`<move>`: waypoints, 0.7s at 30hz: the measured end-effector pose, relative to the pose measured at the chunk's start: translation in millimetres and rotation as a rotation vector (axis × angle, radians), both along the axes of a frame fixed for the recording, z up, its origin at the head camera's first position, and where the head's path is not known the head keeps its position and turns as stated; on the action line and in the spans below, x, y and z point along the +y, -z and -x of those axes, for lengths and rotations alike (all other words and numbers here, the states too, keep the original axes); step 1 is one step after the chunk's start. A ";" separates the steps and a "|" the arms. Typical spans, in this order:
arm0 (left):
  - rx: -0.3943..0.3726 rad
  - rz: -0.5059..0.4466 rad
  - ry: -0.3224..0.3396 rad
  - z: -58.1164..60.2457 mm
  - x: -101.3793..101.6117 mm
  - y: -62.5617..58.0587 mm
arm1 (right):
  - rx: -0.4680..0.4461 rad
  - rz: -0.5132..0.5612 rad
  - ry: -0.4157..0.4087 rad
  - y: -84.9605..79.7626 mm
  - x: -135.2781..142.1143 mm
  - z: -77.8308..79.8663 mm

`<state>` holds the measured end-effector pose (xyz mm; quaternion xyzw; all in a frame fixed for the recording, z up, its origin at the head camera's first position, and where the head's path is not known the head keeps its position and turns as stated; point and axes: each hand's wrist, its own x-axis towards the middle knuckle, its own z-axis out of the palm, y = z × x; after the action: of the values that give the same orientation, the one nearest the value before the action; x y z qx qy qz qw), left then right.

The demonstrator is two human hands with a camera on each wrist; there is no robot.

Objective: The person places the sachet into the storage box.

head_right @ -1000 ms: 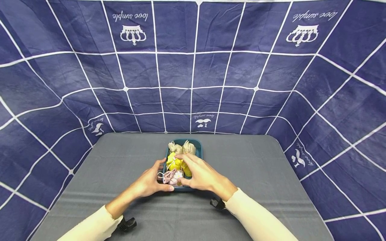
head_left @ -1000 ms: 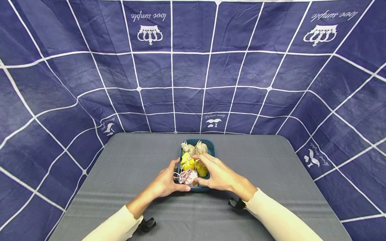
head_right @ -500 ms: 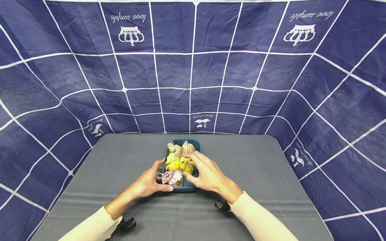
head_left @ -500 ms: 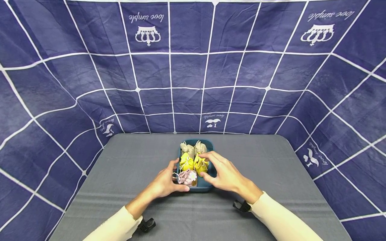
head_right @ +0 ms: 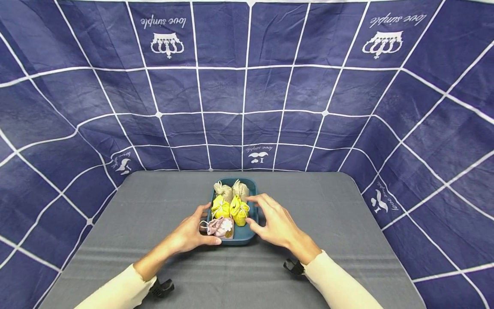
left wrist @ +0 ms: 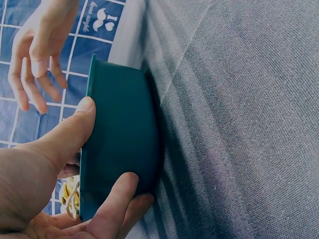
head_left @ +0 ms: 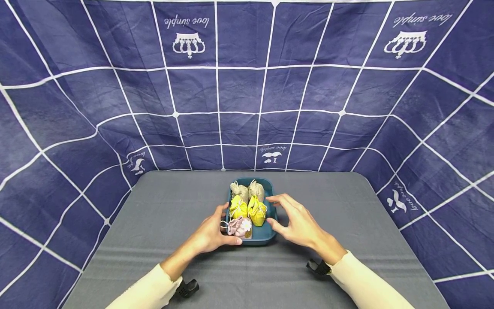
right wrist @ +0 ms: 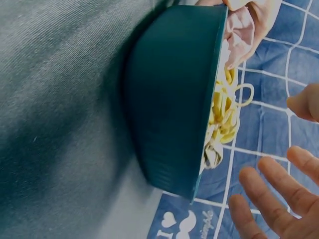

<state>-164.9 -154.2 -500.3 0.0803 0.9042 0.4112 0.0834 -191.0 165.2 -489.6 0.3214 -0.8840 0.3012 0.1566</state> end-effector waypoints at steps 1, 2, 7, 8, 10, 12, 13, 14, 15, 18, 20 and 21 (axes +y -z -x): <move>0.000 -0.002 0.000 0.3 0.3 -0.1 | -0.001 0.001 0.006 0.6 2.0 -0.2; -0.001 -0.003 -0.001 0.4 0.6 -0.2 | -0.003 0.003 0.011 1.3 4.0 -0.4; -0.005 0.002 0.000 -0.3 1.3 -0.7 | -0.004 0.008 0.040 6.1 14.3 -1.8; -0.004 0.005 0.000 -0.6 1.3 -0.9 | -0.003 0.010 0.045 7.1 16.4 -2.0; -0.003 0.000 0.000 -0.8 1.0 -1.3 | 0.006 0.011 0.056 9.4 21.2 -1.9; -0.002 -0.007 0.000 -0.5 0.7 -1.7 | 0.010 0.011 0.070 11.6 26.5 -1.9; 0.002 -0.005 0.000 -0.3 0.5 -1.9 | 0.012 0.007 0.079 12.6 29.4 -1.9; 0.007 0.001 0.001 0.0 0.3 -1.9 | 0.012 0.002 0.090 13.6 32.4 -2.2; 0.013 0.005 0.004 0.3 0.0 -1.8 | 0.010 -0.004 0.099 14.6 35.6 -2.5; 0.026 0.020 0.011 0.8 -1.0 -0.8 | -0.008 -0.024 0.134 16.9 45.1 -4.7; 0.036 0.029 0.018 0.8 -2.2 0.8 | -0.014 -0.035 0.155 18.5 51.1 -6.4; 0.043 0.032 0.023 0.7 -3.1 1.9 | -0.014 -0.041 0.165 19.4 54.2 -7.3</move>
<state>-165.6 -157.3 -502.2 0.0979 0.9113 0.3937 0.0699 -183.7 219.4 -509.0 0.2485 -0.9145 0.2714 0.1681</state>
